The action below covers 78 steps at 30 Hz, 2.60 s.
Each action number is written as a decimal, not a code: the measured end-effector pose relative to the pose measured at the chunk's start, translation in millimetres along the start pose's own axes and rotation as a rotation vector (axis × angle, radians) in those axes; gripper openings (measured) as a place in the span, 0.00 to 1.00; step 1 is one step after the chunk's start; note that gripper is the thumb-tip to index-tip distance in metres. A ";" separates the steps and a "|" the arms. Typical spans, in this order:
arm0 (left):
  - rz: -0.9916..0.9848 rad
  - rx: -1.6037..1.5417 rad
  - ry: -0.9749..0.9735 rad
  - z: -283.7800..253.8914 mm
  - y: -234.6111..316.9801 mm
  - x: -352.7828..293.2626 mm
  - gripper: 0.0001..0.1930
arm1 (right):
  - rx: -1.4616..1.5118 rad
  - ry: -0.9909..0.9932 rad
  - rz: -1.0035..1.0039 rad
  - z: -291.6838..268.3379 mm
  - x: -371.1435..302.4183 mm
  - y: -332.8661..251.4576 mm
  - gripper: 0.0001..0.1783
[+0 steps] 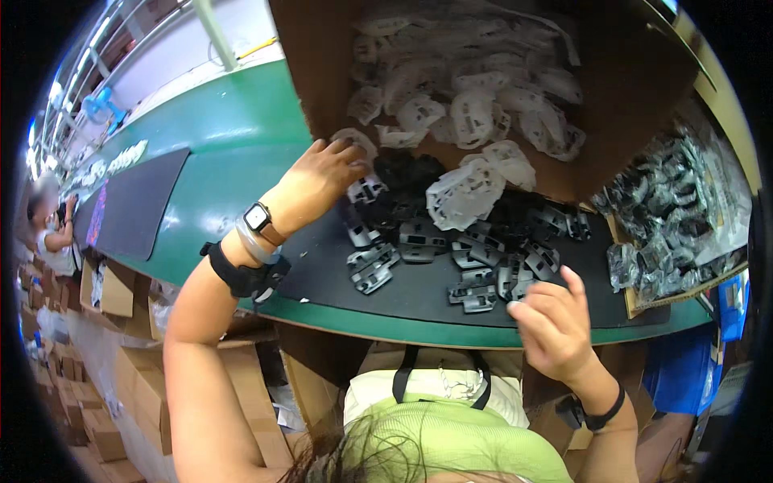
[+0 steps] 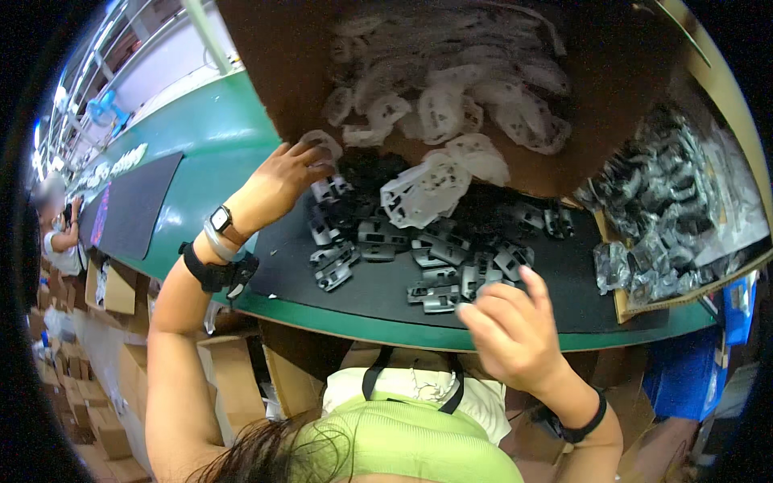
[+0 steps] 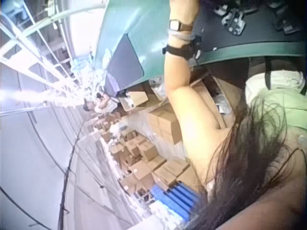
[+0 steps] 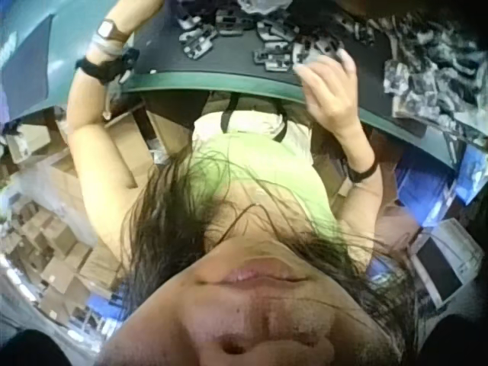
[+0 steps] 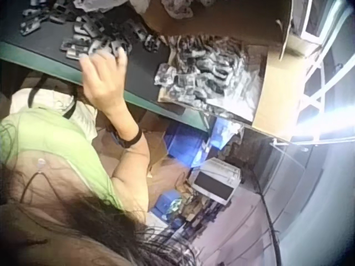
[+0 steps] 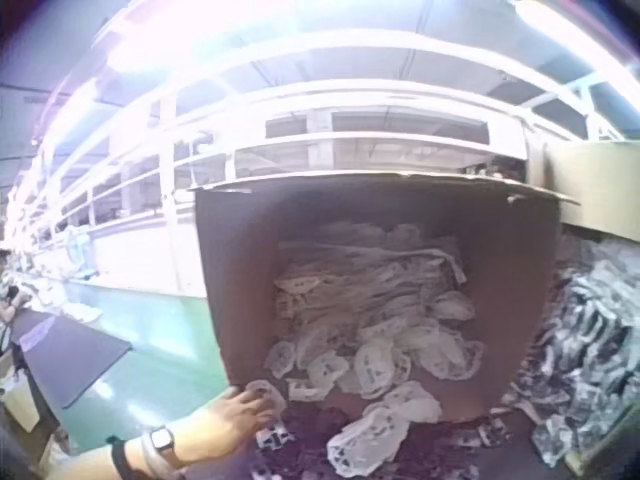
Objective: Sort and assemble plastic mouse housing components by snapping white and black parts together.
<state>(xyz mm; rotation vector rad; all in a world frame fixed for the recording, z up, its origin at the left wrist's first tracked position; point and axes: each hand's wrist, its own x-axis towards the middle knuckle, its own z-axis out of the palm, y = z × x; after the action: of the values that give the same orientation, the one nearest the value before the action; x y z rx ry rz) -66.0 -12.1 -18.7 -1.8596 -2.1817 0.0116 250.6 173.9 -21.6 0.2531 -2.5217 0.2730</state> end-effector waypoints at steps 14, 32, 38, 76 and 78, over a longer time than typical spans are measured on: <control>-0.406 -1.033 0.146 -30.3 7.6 -2.3 0.13 | -0.006 0.129 0.447 -23.7 6.2 73.9 0.13; -0.341 -1.959 0.342 -43.0 137.7 48.0 0.27 | 0.180 0.045 -0.062 -19.0 104.9 26.4 0.20; -0.165 -1.933 0.645 -27.0 142.5 52.4 0.29 | 0.611 0.333 0.427 11.3 83.8 18.2 0.25; -0.170 -1.496 0.783 -7.8 129.3 37.6 0.20 | 0.797 0.161 0.577 9.7 72.6 12.5 0.17; -0.104 -1.304 0.701 -7.4 127.2 35.3 0.25 | 0.913 0.083 0.658 -1.1 70.8 5.8 0.18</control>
<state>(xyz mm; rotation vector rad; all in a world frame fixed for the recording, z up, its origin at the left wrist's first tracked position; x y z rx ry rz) 53.9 43.1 -27.6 -1.6777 -1.7566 -2.1160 192.3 171.2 18.9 -0.2578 -2.1494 1.6414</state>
